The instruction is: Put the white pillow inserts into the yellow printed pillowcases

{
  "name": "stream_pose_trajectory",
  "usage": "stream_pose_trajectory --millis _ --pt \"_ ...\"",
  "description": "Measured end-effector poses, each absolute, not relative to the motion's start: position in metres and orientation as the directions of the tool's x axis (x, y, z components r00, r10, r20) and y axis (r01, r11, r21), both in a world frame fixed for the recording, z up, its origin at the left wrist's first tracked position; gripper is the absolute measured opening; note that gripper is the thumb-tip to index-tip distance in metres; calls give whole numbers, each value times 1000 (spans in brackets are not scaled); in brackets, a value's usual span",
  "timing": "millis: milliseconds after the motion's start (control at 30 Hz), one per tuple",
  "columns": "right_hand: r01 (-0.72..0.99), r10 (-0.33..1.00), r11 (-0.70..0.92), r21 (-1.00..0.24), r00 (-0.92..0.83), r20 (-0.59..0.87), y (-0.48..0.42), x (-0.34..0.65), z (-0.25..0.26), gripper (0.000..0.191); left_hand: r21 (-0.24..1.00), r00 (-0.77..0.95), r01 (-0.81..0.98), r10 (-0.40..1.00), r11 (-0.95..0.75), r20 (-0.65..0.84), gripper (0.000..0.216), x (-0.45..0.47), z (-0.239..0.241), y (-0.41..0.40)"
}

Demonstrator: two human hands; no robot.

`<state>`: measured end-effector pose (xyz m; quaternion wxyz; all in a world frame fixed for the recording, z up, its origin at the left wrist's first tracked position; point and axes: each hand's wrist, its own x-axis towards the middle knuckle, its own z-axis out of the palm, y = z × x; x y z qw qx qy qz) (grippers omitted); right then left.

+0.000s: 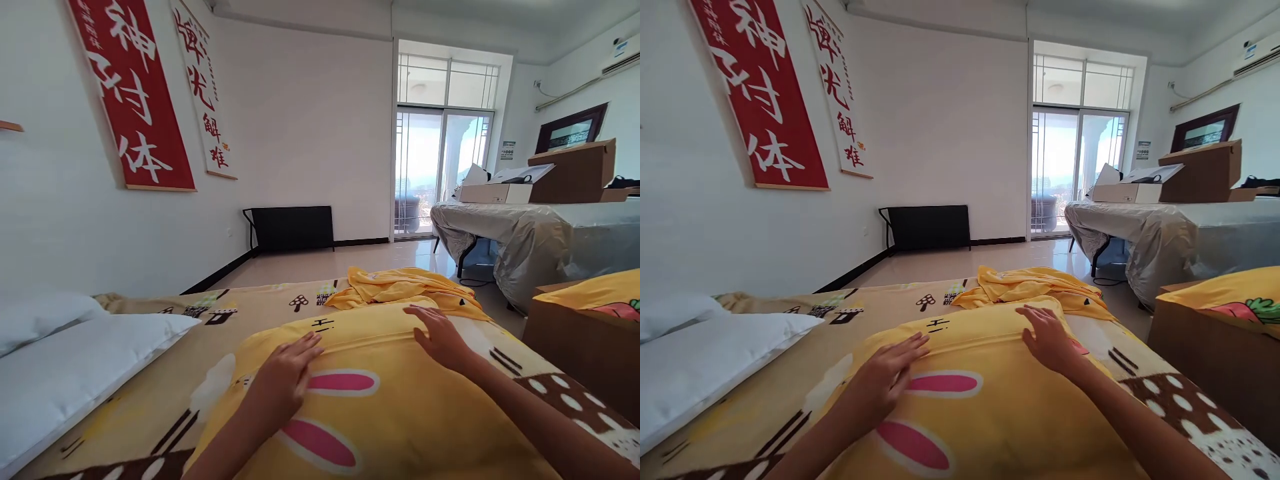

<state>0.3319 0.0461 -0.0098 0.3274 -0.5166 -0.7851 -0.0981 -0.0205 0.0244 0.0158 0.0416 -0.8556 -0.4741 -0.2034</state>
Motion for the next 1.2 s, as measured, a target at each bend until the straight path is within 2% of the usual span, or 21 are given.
stream_pose_trajectory --millis 100,233,300,433,533,667,767,833,900,933,967,1067,1133,1200 --pt "749 746 613 -250 -446 495 60 255 10 60 148 534 794 792 -590 297 53 46 31 51" --pt "711 771 635 -303 -560 304 77 241 -13 68 138 605 756 764 -640 225 51 49 4 76" --pt "736 787 614 -287 -542 294 82 270 -34 70 118 611 755 757 -645 232 50 18 -17 82" --pt "793 793 570 -217 -460 400 85 351 -79 73 13 548 808 759 -589 353 51 -62 -52 90" --pt "841 829 493 -223 -377 412 85 400 -111 69 -36 494 846 758 -531 425 52 -103 -80 90" --pt "893 917 331 -306 -228 327 81 441 -142 60 52 367 880 746 -471 555 51 -129 -105 85" --pt "923 950 261 -281 -196 241 68 470 -146 56 138 284 915 849 -378 447 53 -143 -86 75" --pt "966 949 175 -188 -114 294 56 481 -131 52 121 220 954 917 -273 332 51 -143 -57 63" --pt "991 866 40 -125 28 500 42 472 -104 45 7 219 972 911 -236 350 48 -126 -26 45" --pt "990 784 -15 -139 98 613 35 457 -88 42 -45 259 964 883 -263 390 47 -108 -14 34" --pt "988 721 16 -151 93 687 27 436 -71 41 -82 324 944 849 -320 416 48 -84 -5 23" --pt "931 649 362 -58 -207 732 3 350 -32 40 -206 578 810 685 -549 445 47 1 4 -6" --pt "839 654 545 -7 -420 629 -8 302 -24 51 -265 681 726 611 -634 404 49 46 -3 -16" --pt "766 667 643 -20 -547 506 -12 281 -30 60 -292 729 680 578 -672 368 55 62 -15 -19"
